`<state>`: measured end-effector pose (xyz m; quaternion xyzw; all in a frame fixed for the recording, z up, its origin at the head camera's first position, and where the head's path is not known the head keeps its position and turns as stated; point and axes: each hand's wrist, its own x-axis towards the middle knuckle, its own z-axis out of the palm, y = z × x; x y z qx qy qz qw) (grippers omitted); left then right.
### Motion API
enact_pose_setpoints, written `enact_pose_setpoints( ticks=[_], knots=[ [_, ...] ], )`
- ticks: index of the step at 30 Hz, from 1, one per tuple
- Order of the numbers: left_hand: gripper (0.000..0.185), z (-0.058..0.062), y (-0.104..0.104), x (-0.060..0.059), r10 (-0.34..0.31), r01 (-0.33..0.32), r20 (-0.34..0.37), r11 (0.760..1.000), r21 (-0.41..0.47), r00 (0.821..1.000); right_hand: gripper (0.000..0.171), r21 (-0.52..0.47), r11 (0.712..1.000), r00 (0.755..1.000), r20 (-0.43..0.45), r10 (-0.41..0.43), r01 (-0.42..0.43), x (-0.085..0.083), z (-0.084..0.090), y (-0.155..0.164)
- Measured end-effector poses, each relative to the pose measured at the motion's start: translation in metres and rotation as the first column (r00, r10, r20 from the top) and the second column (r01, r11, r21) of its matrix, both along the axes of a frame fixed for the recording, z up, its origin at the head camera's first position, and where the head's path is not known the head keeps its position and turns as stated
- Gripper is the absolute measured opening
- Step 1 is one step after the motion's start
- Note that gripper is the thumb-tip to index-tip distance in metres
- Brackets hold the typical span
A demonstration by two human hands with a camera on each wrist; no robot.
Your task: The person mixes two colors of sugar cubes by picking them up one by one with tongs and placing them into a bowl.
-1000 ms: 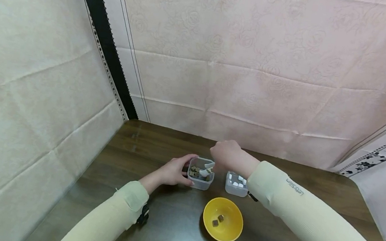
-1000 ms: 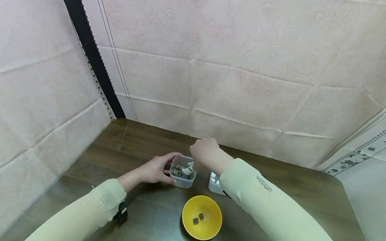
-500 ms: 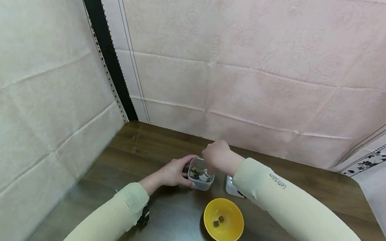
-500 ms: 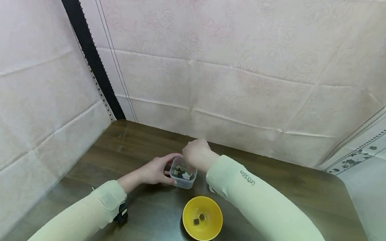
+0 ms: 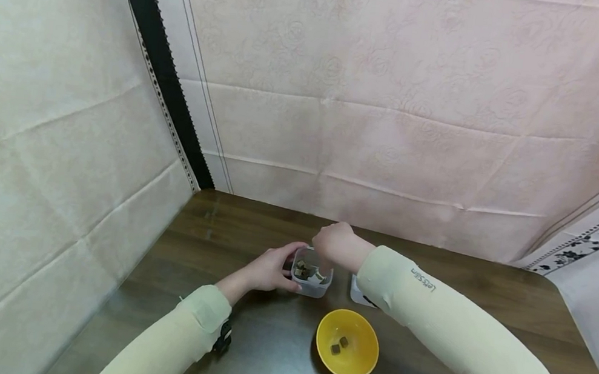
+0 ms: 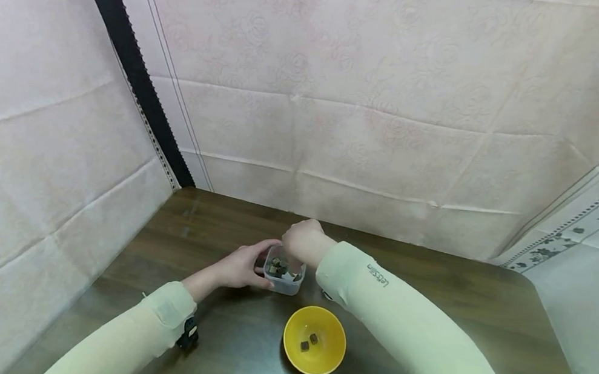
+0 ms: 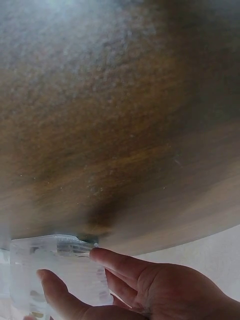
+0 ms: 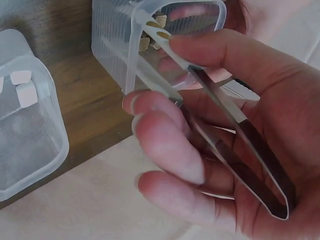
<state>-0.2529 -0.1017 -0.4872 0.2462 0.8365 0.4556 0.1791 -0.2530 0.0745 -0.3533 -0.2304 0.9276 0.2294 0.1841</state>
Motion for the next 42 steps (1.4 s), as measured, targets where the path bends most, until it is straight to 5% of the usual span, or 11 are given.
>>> enact_pose_setpoints(
  ticks=[12,22,35,42],
  knots=[
    [0.089,0.0,0.0,0.0,0.001,-0.001,0.0,1.0,0.011,1.0,0.029,-0.022,0.999,0.998,0.061,-0.023,0.024,0.0,-0.003,0.0],
    [0.091,0.0,-0.001,0.001,0.005,-0.005,0.003,1.0,0.012,1.0,0.027,-0.134,0.988,0.997,0.029,0.075,-0.071,0.006,0.002,0.014],
    [0.092,0.0,0.001,0.001,-0.004,0.004,0.012,1.0,0.027,1.0,0.024,-0.234,0.969,0.995,0.038,0.089,-0.078,0.018,0.027,0.04],
    [0.092,-0.003,0.0,-0.001,0.008,-0.008,0.004,1.0,0.017,1.0,0.029,-0.296,0.944,0.99,-0.042,0.137,-0.144,0.028,0.04,0.06]
  ],
)
